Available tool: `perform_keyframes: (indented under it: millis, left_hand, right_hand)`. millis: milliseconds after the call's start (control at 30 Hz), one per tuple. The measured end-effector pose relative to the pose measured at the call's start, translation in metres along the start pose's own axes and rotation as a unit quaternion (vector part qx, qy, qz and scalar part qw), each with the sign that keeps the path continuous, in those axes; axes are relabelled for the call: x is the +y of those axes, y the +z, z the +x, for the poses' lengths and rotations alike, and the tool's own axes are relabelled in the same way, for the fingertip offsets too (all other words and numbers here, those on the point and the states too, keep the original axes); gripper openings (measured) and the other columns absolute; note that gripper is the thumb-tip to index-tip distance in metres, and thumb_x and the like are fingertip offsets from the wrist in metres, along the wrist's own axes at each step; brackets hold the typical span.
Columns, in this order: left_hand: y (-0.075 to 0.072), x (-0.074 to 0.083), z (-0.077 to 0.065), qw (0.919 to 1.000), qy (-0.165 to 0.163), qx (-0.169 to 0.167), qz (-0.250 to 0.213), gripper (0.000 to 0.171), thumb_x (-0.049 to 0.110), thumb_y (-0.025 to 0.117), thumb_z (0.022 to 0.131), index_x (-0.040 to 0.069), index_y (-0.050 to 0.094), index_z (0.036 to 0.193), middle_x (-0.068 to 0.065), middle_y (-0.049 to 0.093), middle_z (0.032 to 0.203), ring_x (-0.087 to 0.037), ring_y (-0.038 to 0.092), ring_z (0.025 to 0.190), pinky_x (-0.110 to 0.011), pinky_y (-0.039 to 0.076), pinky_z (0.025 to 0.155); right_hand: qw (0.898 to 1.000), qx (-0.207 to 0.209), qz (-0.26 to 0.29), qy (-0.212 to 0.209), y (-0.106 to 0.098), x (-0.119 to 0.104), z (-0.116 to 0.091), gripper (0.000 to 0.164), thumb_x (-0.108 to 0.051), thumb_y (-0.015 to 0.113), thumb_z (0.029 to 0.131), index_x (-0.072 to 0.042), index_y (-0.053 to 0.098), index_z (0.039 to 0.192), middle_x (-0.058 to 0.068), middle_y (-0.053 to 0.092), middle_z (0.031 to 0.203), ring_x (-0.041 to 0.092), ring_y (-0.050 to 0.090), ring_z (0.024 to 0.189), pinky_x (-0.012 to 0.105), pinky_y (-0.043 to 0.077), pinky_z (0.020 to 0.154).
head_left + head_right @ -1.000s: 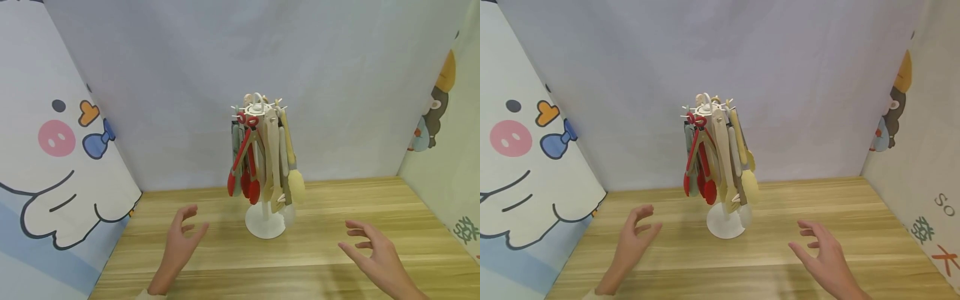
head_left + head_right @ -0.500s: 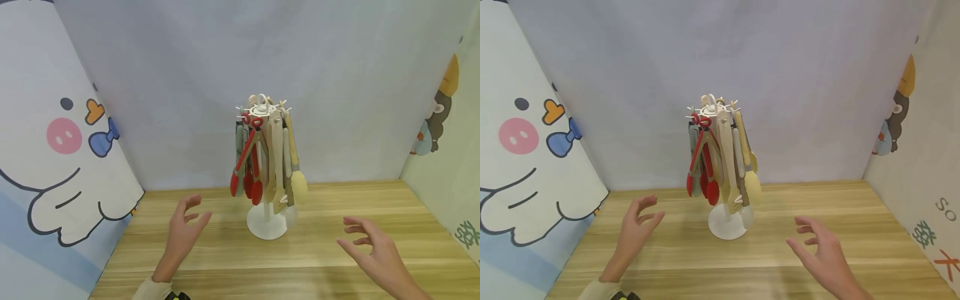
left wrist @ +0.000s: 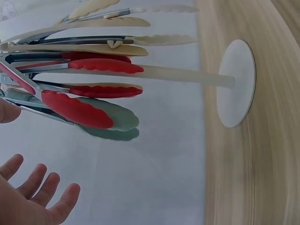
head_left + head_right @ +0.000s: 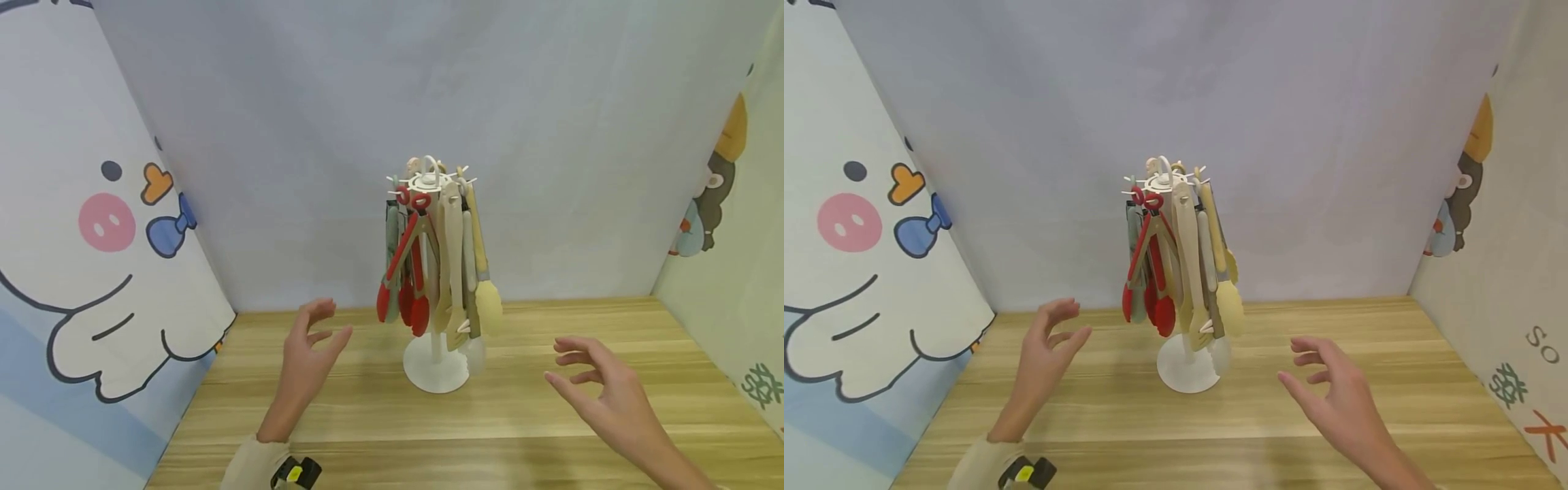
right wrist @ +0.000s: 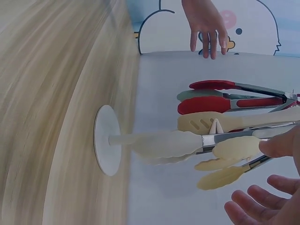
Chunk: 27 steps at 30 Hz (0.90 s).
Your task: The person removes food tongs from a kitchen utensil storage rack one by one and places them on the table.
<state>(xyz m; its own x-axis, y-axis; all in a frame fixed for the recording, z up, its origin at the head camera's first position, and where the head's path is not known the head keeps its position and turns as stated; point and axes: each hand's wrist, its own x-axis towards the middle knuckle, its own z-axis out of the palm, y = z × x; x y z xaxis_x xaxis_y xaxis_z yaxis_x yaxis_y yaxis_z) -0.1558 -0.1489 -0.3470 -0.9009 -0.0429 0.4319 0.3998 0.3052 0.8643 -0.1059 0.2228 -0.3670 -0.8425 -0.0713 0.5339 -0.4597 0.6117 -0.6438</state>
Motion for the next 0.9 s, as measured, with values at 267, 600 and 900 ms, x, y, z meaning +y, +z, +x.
perform_keyframes:
  millis: [267,600,900]
  left_hand:
    - [0.000,0.010,0.010,0.9999,0.014,-0.006,-0.007,0.046,0.003,0.067,0.086,-0.002,0.047,0.127,-0.016,0.052,0.125,-0.028,0.047,0.118,-0.047,0.044,0.091]
    - [0.004,0.023,0.022,0.9992,0.034,-0.012,-0.020,0.047,0.003,0.067,0.086,-0.001,0.046,0.128,-0.017,0.051,0.125,-0.029,0.046,0.119,-0.050,0.042,0.093]
    - [0.008,0.035,0.030,0.9982,0.056,-0.009,-0.022,0.046,0.003,0.066,0.086,-0.002,0.047,0.128,-0.019,0.051,0.125,-0.032,0.046,0.120,-0.049,0.043,0.092]
  right_hand:
    - [1.000,0.003,-0.003,-0.005,0.001,-0.004,0.006,0.041,-0.003,0.075,0.078,-0.006,0.058,0.116,0.001,0.061,0.109,0.006,0.060,0.091,0.017,0.050,0.068]
    - [0.999,0.023,0.018,-0.040,0.002,-0.007,0.015,0.047,0.006,0.077,0.073,-0.009,0.060,0.115,-0.004,0.061,0.107,0.000,0.059,0.090,0.015,0.049,0.067]
    - [0.999,0.025,0.023,-0.041,0.004,-0.011,0.022,0.047,0.005,0.077,0.074,-0.008,0.060,0.116,0.000,0.061,0.107,0.004,0.060,0.090,0.015,0.049,0.067]
